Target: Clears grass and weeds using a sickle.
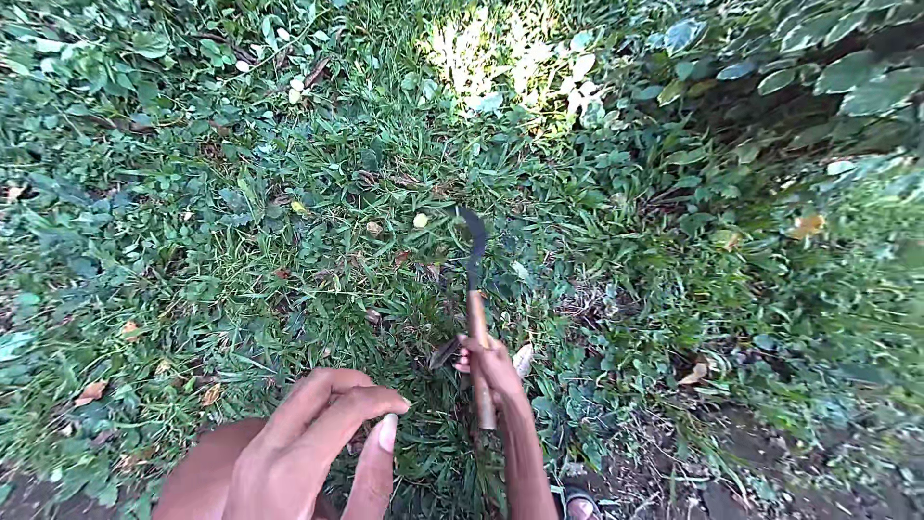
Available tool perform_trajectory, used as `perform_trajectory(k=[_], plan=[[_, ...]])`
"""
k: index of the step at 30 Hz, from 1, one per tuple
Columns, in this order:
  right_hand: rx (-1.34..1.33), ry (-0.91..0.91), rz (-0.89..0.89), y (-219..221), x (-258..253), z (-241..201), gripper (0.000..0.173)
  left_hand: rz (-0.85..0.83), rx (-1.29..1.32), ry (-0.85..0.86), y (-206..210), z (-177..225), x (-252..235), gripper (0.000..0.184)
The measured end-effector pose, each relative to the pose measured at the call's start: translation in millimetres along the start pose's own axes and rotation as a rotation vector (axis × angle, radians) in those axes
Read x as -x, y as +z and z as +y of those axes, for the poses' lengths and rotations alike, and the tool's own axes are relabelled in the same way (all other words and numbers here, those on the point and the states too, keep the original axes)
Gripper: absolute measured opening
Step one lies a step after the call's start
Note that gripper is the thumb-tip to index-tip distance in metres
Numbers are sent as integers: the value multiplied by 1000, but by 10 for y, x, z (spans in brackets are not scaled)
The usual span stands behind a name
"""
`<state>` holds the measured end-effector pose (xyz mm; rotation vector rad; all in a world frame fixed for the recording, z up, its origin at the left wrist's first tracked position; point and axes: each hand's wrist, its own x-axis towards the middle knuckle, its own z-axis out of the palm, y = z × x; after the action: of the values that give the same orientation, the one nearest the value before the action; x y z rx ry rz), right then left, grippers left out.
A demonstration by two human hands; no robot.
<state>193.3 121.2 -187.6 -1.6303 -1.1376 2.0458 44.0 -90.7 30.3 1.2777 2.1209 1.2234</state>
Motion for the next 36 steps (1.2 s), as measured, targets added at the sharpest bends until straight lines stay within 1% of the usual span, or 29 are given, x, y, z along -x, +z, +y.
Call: perform_trajectory(k=[2, 4, 6, 7, 8, 9, 10, 11, 12, 13, 14, 15, 17, 19, 21, 23, 25, 27, 28, 29, 30, 31, 32, 33, 34, 35, 36], plan=[[-115, -227, 153, -249, 10, -5, 19, -3, 22, 3, 3, 11, -13, 29], [-249, -427, 351, -387, -130, -45, 18, -1, 37, -6, -2, 32, 21, 30], [-445, -534, 514, -290, -363, -182, 15, -4, 38, -7, -24, 55, 34, 30], [-492, -551, 512, -140, -464, -221, 14, 1, 35, -9, -29, 64, 38, 30], [-450, -536, 456, 52, -530, -162, 18, 8, 28, -14, -26, 68, 47, 29], [-317, -475, 332, 243, -555, 11, 23, 13, 16, -18, -19, 66, 54, 29], [-145, -351, 151, 418, -529, 232, 24, 13, 9, -19, -12, 57, 52, 29], [-1, -186, -46, 581, -499, 398, 23, 11, 11, -11, -1, 44, 31, 28], [49, -36, -182, 756, -465, 452, 20, 15, 25, 0, 20, 30, -5, 28], [28, 62, -230, 912, -403, 403, 18, 29, 43, 10, 39, 12, -42, 27], [-22, 107, -240, 1019, -321, 289, 18, 53, 53, 17, 47, -14, -80, 27], [-63, 114, -248, 1062, -228, 165, 18, 86, 52, 17, 56, -48, -107, 27], [-104, 132, -256, 900, -50, 84, 15, 118, 18, 12, 76, -119, -109, 28], [-110, 147, -203, 486, 25, -5, 12, 128, 17, 30, 156, -148, -205, 28], [-76, 95, -105, 74, 118, 17, 10, 139, 32, -1, 217, -140, -256, 28], [-15, -74, 3, -201, 185, 44, 12, 136, 52, -49, 228, -158, -322, 27], [-68, -282, 116, -402, 178, 27, 17, 101, 91, -81, 243, -144, -347, 26], [-206, -392, 259, -515, 37, -106, 25, 73, 126, -76, 254, -74, -313, 26], [-294, -437, 340, -505, -109, -169, 27, 72, 127, -57, 250, -45, -287, 27], [-400, -485, 409, -422, -256, -207, 28, 71, 116, -42, 240, -27, -253, 27], [-512, -520, 427, -247, -350, -210, 30, 73, 99, -34, 227, -27, -215, 27], [-585, -531, 364, 21, -378, -164, 30, 87, 75, -34, 218, -44, -186, 27], [-578, -505, 274, 358, -327, -87, 27, 111, 51, -40, 215, -75, -176, 27], [-410, -407, 178, 694, -91, -51, 18, 133, 34, -51, 224, -106, -175, 26], [-123, -190, 64, 978, 273, -145, 16, 142, 24, -60, 232, -127, -180, 26], [161, 0, -121, 1195, 502, -247, 19, 145, 20, -59, 234, -141, -216, 27], [380, 101, -325, 1353, 587, -295, 22, 158, 23, -47, 236, -157, -280, 27]])
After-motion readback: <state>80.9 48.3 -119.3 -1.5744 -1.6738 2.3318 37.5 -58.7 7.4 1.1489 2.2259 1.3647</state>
